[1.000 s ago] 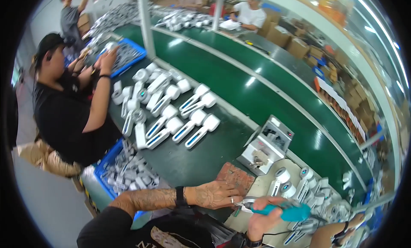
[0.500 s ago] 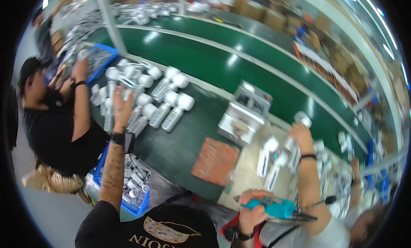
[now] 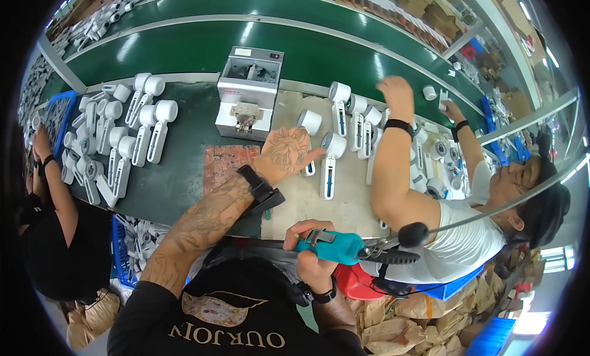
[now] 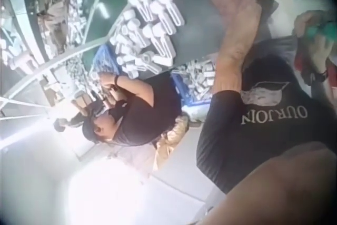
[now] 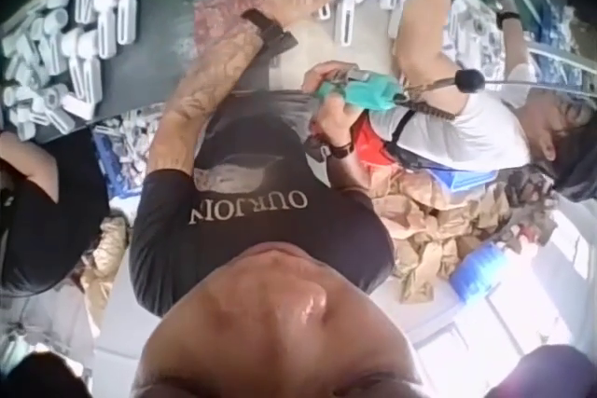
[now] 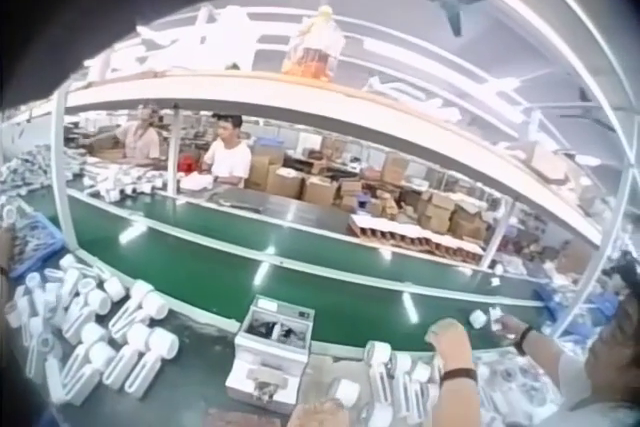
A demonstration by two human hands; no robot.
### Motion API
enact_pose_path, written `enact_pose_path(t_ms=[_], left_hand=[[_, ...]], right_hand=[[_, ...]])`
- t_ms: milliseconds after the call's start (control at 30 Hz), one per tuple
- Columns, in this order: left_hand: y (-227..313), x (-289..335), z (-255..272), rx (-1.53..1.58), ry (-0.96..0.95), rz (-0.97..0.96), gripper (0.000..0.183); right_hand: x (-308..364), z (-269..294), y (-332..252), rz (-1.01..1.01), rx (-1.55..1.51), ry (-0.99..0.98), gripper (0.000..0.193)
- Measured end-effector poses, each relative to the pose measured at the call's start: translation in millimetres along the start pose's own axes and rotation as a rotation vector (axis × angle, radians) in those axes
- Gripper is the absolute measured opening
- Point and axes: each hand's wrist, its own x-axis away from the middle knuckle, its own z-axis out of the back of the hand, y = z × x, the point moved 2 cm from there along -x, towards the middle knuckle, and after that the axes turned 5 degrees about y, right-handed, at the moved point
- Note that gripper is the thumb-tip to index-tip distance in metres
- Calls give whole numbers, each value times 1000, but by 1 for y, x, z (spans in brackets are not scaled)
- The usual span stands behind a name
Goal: The person picks up a white plastic fan, fits a battery and a cover into the handle, and uses a teal power tool to drive a screw into the casing. They then set the assembled fan aside and repeat the process with another component.
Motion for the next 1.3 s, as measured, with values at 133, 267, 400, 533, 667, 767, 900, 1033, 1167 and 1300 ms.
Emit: enact_pose_path(t_ms=[133, 267, 400, 533, 667, 767, 900, 1033, 1167, 1300], left_hand=[[-5, -8, -18, -22, -55, 139, 47], [16, 3, 26, 56, -28, 210, 37], [12, 49, 74, 274, 157, 200, 29], [-20, 77, 108, 178, -112, 286, 28], [-48, 94, 114, 125, 27, 95, 29], [-50, 98, 113, 152, -18, 50, 30], [-52, 104, 106, 169, 119, -121, 32], [-54, 109, 102, 142, 97, -115, 37], [-56, 110, 100, 108, 70, -55, 43], [-57, 109, 96, 87, 51, -47, 44]], right_hand=[[8, 6, 5, 5, -2, -5, 69], [-3, 15, 15, 2, 10, 20, 70], [-19, 10, 18, 21, 52, 24, 71], [-39, 1, 24, 17, 82, 27, 73], [-78, -28, 27, 35, 12, -6, 73], [-113, -59, 29, 136, -49, -68, 67], [-162, -104, 32, 316, 88, -84, 56], [-193, -128, 56, 350, 205, -135, 43], [-197, -139, 79, 342, 168, -155, 33], [-194, -132, 82, 280, 159, -141, 32]])
